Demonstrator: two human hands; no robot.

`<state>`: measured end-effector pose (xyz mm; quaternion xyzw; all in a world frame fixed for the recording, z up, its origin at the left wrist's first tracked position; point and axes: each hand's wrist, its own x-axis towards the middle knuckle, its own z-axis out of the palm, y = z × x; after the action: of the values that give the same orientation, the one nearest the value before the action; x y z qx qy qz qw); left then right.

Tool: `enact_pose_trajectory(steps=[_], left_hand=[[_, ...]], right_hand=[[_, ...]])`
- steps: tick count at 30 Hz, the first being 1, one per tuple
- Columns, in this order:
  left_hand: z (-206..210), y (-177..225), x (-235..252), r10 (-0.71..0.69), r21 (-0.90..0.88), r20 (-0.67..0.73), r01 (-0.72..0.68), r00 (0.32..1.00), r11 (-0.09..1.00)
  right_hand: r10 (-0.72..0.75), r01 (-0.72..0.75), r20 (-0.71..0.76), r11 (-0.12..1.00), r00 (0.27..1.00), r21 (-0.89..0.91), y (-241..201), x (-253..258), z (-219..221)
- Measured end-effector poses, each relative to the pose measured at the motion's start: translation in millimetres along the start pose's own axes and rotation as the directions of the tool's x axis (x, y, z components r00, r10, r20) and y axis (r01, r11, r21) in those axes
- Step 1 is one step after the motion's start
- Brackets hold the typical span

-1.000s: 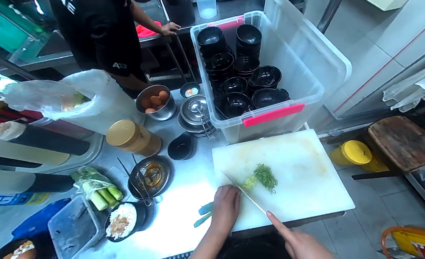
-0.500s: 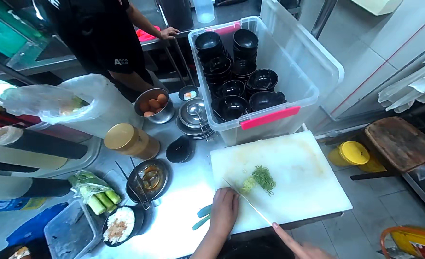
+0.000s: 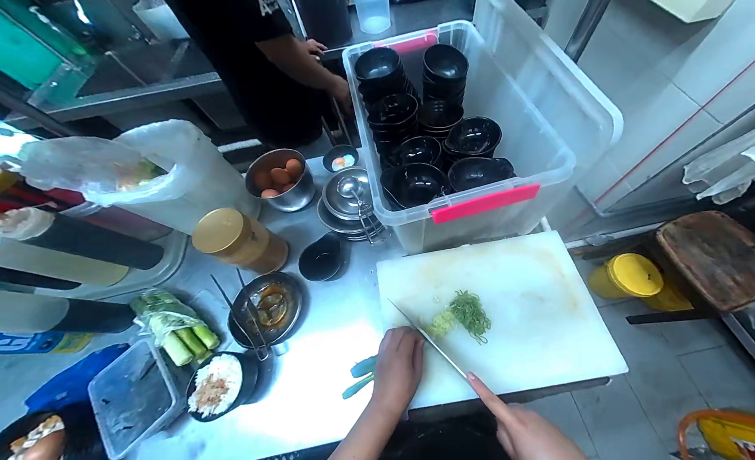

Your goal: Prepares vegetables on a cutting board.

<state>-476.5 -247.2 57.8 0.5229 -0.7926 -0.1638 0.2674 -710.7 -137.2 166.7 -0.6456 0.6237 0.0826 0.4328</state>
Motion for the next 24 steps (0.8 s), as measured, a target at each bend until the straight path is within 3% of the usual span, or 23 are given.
enact_pose_trajectory(steps=[10,13,20,24], left_hand=[[-24.2,-0.8,-14.0,0.076,0.12,0.078,-0.085,0.994,0.989],[-23.6,-4.9,-14.4,0.091,0.081,0.055,-0.095,0.994,0.992],[-34.9,8.6,10.0,-0.087,0.005,0.208,0.088,0.974,0.996],[-33.8,9.3,10.7,-0.102,0.009,0.211,0.103,0.972,0.995]], right_hand=[[-0.033,0.034,-0.05,0.999,0.998,0.029,9.3,-6.7,0.2],[-0.019,0.019,-0.066,1.0,0.998,0.003,8.6,-14.8,3.4],[-0.005,0.0,-0.054,0.996,0.999,-0.086,0.5,-36.1,-8.8],[0.002,-0.004,-0.023,0.997,1.0,-0.071,-2.7,-38.4,-12.2]])
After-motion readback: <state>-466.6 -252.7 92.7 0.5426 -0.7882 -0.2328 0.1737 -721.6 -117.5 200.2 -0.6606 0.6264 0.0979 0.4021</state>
